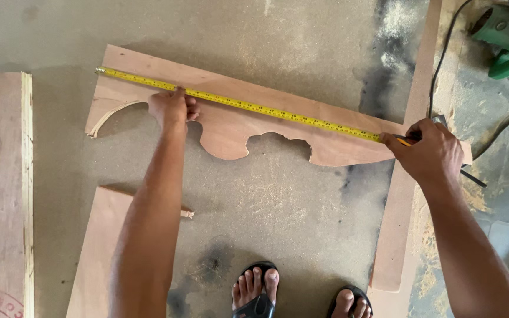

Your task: The person measures and marks pieces of shaped wood using a tape measure and pencil, then cuts along the marked lines using a circular saw while holding the wood steady by hand.

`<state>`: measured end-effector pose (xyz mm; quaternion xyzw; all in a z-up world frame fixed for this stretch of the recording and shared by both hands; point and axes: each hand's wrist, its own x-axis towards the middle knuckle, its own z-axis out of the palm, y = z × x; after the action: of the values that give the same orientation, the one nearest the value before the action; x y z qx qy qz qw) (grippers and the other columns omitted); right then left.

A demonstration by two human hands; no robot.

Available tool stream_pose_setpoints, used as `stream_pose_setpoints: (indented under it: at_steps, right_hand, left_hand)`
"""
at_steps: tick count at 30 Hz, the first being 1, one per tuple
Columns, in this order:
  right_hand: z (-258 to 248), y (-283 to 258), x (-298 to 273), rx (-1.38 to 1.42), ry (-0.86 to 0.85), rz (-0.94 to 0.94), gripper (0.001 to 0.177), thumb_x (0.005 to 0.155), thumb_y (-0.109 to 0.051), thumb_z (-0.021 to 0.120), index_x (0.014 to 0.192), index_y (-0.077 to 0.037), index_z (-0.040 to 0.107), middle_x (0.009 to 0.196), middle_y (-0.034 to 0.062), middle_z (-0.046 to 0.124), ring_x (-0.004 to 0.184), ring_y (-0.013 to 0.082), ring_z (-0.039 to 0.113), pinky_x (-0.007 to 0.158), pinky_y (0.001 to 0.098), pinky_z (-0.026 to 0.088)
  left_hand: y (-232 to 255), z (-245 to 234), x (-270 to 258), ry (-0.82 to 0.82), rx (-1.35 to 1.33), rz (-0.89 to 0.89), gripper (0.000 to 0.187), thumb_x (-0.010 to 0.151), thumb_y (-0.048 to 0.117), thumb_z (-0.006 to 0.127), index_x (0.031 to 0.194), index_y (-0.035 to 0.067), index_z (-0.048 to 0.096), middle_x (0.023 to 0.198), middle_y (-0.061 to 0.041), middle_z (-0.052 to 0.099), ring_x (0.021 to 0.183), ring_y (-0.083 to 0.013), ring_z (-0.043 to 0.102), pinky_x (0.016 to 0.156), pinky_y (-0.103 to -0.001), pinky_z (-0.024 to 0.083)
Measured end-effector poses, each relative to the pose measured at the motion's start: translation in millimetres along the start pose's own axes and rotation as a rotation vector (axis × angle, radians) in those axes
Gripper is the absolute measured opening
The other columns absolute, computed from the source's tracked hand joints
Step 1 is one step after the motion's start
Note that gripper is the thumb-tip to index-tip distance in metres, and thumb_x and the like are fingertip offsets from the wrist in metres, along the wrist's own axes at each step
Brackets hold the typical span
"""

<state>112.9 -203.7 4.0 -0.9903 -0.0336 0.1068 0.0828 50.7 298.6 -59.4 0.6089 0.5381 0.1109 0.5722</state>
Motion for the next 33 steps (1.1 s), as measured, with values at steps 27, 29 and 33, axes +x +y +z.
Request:
stream_pose_setpoints:
  at_steps: [27, 29, 33]
  right_hand:
    - [3, 16, 9, -0.103, -0.005, -0.039, 0.059, 0.078, -0.063, 0.084, 0.095, -0.008, 0.071, 0.091, 0.0133, 0.068, 0.075, 0.0286, 0.066, 0.088, 0.0512, 0.047]
    - [1, 23, 10, -0.101, -0.028, -0.027, 0.060, 0.080, -0.063, 0.083, 0.097, -0.008, 0.070, 0.091, 0.0126, 0.068, 0.075, 0.0275, 0.066, 0.089, 0.0501, 0.047]
    - [-3, 37, 9, -0.111, 0.003, -0.017, 0.061, 0.078, -0.064, 0.085, 0.093, -0.007, 0.071, 0.089, 0.0120, 0.066, 0.077, 0.0291, 0.061, 0.071, 0.0483, 0.048]
  left_hand:
    - [-38, 118, -111, -0.393, 0.867, 1.520, 0.047, 0.107, 0.034, 0.058, 0.143, 0.003, 0.059, 0.147, -0.020, 0.050, 0.140, -0.0395, 0.043, 0.120, -0.052, 0.026]
    - [-41, 113, -111, -0.477, 0.869, 1.319, 0.041, 0.109, 0.029, 0.054, 0.142, 0.005, 0.058, 0.139, -0.016, 0.050, 0.137, -0.0390, 0.043, 0.125, -0.054, 0.026]
    - [-43, 109, -107, -0.451, 0.867, 1.370, 0.039, 0.109, 0.028, 0.053, 0.139, 0.004, 0.059, 0.135, -0.019, 0.051, 0.135, -0.0391, 0.045, 0.125, -0.056, 0.027]
